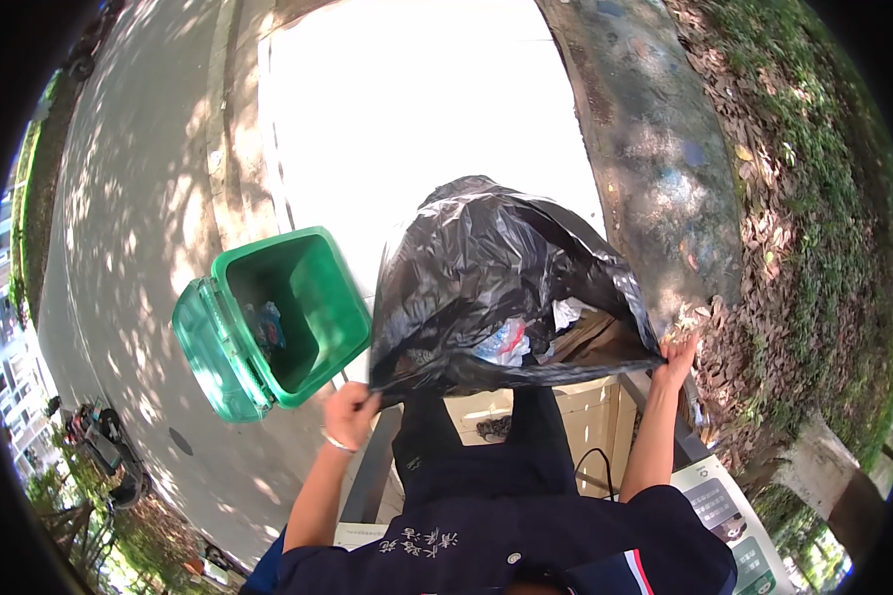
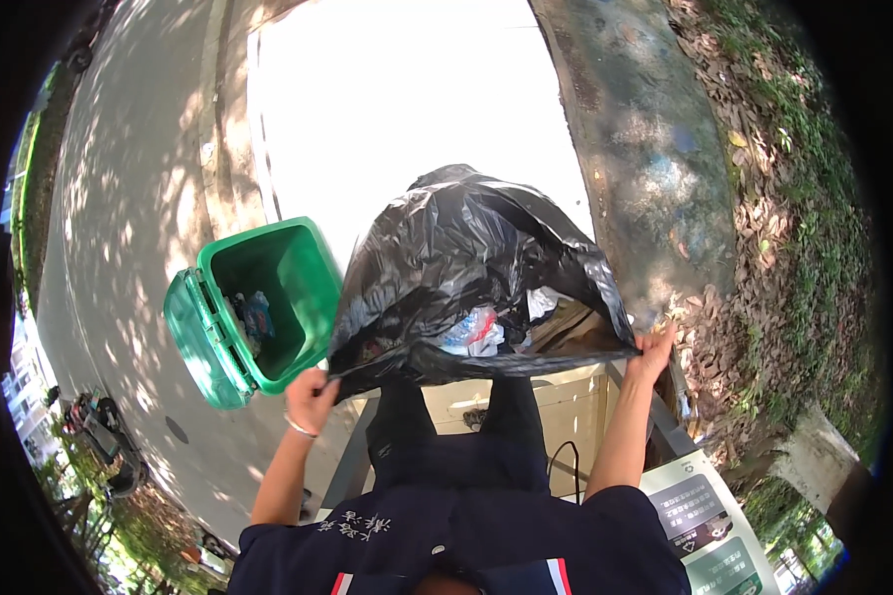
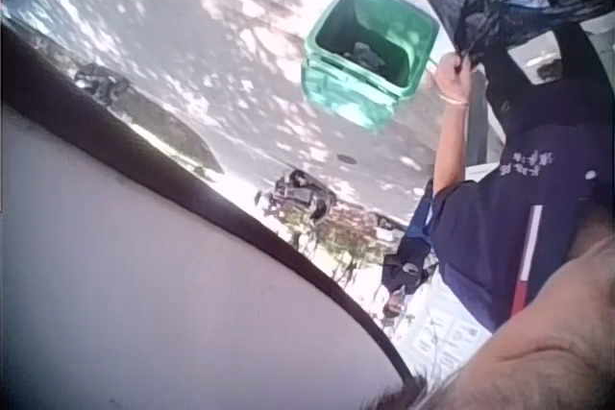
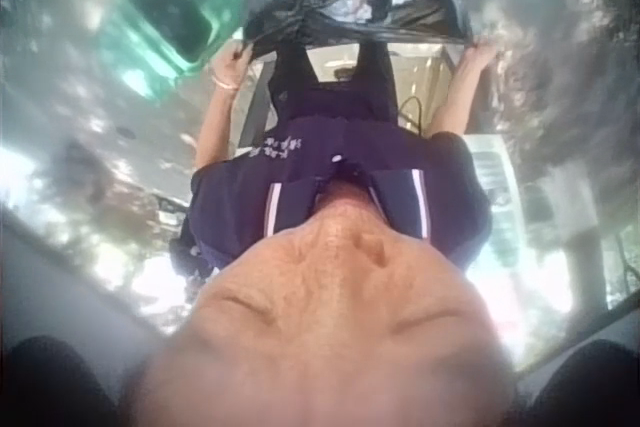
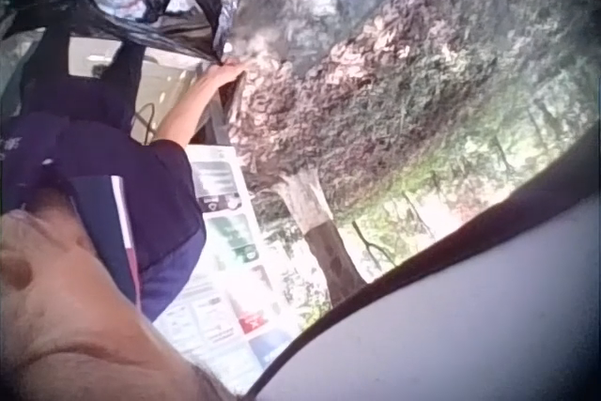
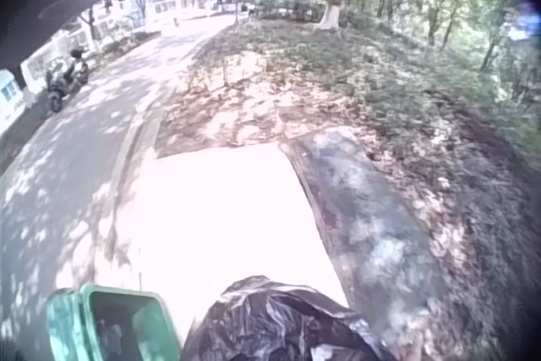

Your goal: The person sorts trash into different bins at an outdoor disposal station. They tie a full black trash bag, place it in a bin, and then sort loose items including bottles, cans, and a cardboard box into the appropriate recycling and waste containers.

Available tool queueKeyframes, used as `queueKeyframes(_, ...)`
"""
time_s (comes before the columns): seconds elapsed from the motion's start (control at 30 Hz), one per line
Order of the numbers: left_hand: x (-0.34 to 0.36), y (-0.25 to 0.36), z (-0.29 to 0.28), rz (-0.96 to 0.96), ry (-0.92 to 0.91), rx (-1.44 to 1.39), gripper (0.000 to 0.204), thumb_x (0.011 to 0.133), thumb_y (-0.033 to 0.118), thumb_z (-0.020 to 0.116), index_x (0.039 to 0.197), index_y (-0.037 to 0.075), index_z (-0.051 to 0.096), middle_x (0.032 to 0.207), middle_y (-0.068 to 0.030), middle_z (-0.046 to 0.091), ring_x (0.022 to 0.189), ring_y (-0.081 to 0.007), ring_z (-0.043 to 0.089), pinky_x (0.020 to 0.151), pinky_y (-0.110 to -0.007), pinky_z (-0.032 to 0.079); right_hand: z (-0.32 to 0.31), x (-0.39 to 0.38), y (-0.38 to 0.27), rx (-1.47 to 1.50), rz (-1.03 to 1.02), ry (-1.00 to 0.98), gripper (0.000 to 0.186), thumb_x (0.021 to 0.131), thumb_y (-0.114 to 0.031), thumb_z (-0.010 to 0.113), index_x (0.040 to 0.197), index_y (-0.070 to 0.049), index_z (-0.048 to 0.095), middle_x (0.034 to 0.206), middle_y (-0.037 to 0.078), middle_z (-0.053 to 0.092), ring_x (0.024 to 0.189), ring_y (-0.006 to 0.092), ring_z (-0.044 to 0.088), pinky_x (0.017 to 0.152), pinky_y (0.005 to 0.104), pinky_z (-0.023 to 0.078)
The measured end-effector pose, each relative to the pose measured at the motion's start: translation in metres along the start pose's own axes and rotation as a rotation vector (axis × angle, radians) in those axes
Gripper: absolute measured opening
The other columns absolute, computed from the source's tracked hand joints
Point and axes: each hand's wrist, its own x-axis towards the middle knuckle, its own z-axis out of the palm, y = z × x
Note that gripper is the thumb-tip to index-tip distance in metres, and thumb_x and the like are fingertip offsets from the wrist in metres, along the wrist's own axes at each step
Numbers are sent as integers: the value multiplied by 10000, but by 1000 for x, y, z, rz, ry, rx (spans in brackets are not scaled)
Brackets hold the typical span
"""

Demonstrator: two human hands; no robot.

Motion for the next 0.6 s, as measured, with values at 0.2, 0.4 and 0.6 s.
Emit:
queueKeyframes(0.2, 69, 50, 94, 583, -398, 142, 136, 631, 107, 599, 616, 78, 467, 580, -82, 470, 537, -261, 504, 454, -342, 404, 87, -99, 53, -486, -97, -571, 315, 679, -51, 572, 976, -110, 487, 586, -56, 381, 486, 43, 341, 434, 197, 316)
queueKeyframes(0.4, 100, 61, 160, 528, -458, -45, 125, 660, 97, 556, 624, 65, 441, 552, -87, 465, 516, -267, 502, 467, -348, 399, 74, -134, 126, -1023, -194, -1212, 554, 560, -133, 746, 1038, -42, 480, 774, 74, 583, 762, 136, 553, 629, 297, 441)
queueKeyframes(0.6, 133, 58, 158, 747, -953, 105, 226, 657, 174, 608, 818, 71, 486, 738, -75, 547, 729, -263, 545, 615, -339, 448, 74, -122, 164, -405, 17, -1309, 337, 630, -128, 664, 935, -33, 558, 945, 93, 575, 904, 212, 540, 805, 297, 404)
